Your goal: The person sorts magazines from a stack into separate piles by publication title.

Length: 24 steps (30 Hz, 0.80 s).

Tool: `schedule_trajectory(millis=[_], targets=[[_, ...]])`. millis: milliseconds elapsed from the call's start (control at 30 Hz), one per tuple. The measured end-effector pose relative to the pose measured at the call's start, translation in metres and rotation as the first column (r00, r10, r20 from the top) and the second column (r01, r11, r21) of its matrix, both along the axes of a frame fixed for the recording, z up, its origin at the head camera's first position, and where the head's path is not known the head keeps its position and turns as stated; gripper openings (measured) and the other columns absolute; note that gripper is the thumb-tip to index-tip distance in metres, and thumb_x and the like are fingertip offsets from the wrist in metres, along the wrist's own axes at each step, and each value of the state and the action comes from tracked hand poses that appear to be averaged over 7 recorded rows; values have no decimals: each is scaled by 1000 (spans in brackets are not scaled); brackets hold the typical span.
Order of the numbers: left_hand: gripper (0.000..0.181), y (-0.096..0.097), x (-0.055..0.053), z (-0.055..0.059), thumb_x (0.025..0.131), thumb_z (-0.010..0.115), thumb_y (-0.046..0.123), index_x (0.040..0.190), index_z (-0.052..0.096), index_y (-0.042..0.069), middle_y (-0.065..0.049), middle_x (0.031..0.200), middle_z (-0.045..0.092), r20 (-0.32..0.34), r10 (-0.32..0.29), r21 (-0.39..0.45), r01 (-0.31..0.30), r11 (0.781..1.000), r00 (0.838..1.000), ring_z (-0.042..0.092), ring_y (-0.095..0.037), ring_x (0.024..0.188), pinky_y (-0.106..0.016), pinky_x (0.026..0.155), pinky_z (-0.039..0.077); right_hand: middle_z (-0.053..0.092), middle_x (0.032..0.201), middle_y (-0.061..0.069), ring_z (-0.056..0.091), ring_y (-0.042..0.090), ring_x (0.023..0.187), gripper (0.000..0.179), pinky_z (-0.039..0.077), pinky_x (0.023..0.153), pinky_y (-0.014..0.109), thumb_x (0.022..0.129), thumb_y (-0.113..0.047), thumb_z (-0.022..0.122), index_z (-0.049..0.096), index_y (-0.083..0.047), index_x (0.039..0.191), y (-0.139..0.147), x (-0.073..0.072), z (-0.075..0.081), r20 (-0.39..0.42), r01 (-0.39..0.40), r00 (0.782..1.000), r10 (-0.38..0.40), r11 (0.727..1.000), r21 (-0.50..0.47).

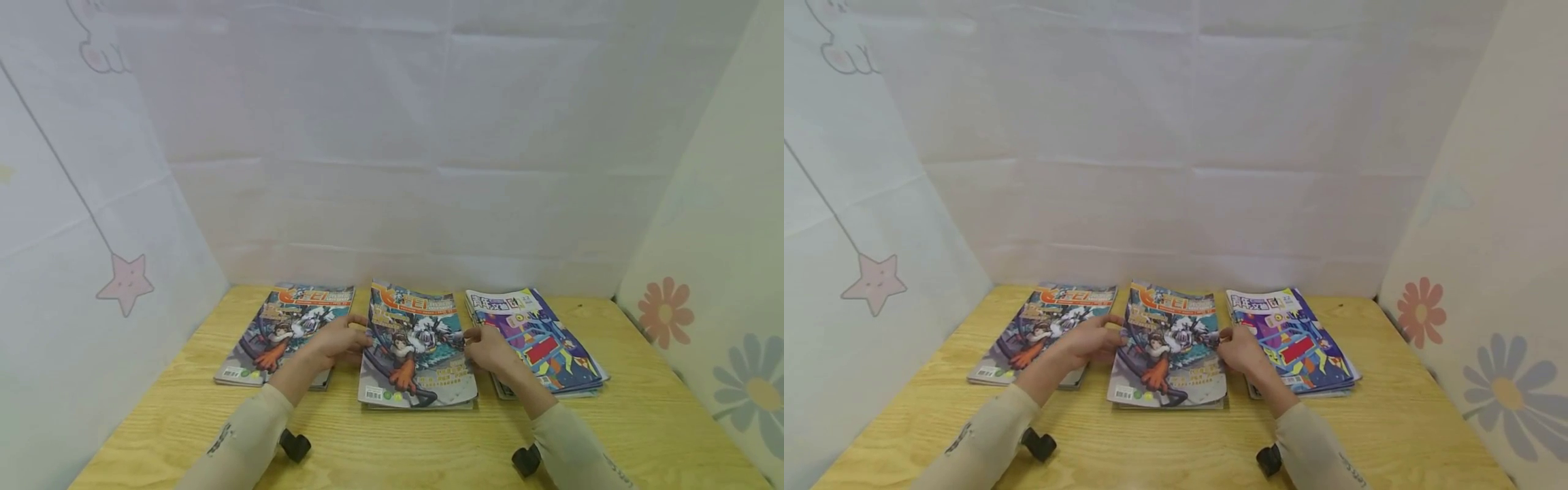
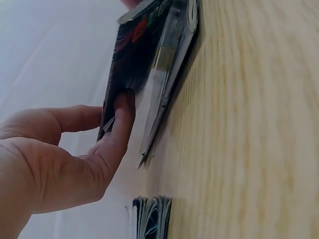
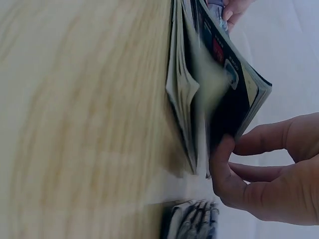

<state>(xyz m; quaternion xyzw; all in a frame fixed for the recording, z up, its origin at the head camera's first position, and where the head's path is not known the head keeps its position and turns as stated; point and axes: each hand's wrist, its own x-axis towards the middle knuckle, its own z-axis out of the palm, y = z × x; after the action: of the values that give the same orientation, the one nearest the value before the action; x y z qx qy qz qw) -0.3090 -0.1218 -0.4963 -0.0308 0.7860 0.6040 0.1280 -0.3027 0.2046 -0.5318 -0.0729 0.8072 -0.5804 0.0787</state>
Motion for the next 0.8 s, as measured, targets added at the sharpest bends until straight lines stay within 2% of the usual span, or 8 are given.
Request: schedule_trajectory(millis=[100, 167, 267, 367, 467, 633, 800], targets=[[59, -2, 0, 6, 92, 69, 1, 146, 45, 5, -21, 106, 64, -16, -16, 4, 17, 1000, 1000, 67, -29, 85, -46, 77, 59, 60, 105, 22, 53, 21, 64, 49, 47, 54, 34, 86, 11, 51, 53, 16, 135, -1, 2, 8, -54, 10, 999, -10, 1000, 11], [58, -4, -1, 9, 92, 68, 1, 146, 45, 6, -21, 109, 62, -32, -24, 6, 24, 1000, 999, 67, -30, 87, -46, 78, 58, 60, 105, 21, 54, 21, 68, 48, 49, 55, 33, 88, 11, 51, 53, 15, 136, -1, 4, 13, -90, 20, 996, -17, 999, 26], [59, -11, 0, 14, 93, 68, 2, 147, 44, 7, -21, 110, 61, -42, -37, 2, 37, 999, 998, 65, -29, 87, -47, 79, 57, 59, 108, 22, 58, 24, 76, 46, 56, 64, 38, 89, 11, 54, 55, 15, 135, -6, 10, 21, -114, 35, 993, -32, 999, 25], [61, -24, 2, 19, 93, 68, 4, 149, 43, 8, -20, 111, 59, -51, -31, -22, 30, 999, 998, 64, -26, 86, -47, 78, 57, 58, 107, 21, 59, 25, 78, 46, 58, 69, 43, 89, 11, 56, 55, 14, 135, -17, 13, 25, -113, 40, 993, -41, 999, -13], [64, -42, 6, 24, 95, 68, 7, 153, 41, 9, -24, 122, 57, -71, -21, -56, 17, 998, 997, 65, -28, 94, -48, 82, 56, 57, 104, 19, 60, 25, 78, 46, 59, 70, 43, 89, 11, 57, 55, 13, 135, -35, 13, 25, -117, 27, 992, -34, 998, -61], [65, -81, 14, 34, 99, 67, 11, 156, 38, 7, -33, 149, 40, -87, -20, -91, 12, 996, 996, 58, -38, 121, -53, 94, 52, 58, 103, 20, 63, 28, 78, 46, 60, 73, 46, 88, 11, 62, 55, 13, 133, -66, 11, 28, -63, -30, 998, 17, 979, -201], [64, -112, 18, 42, 100, 66, 10, 156, 37, 3, -32, 147, 43, -102, -31, -67, 24, 997, 994, 60, -37, 120, -54, 100, 48, 57, 112, 26, 65, 30, 85, 48, 60, 77, 48, 88, 13, 63, 53, 12, 135, -91, 7, 29, 29, -72, 996, 87, 937, -342]])
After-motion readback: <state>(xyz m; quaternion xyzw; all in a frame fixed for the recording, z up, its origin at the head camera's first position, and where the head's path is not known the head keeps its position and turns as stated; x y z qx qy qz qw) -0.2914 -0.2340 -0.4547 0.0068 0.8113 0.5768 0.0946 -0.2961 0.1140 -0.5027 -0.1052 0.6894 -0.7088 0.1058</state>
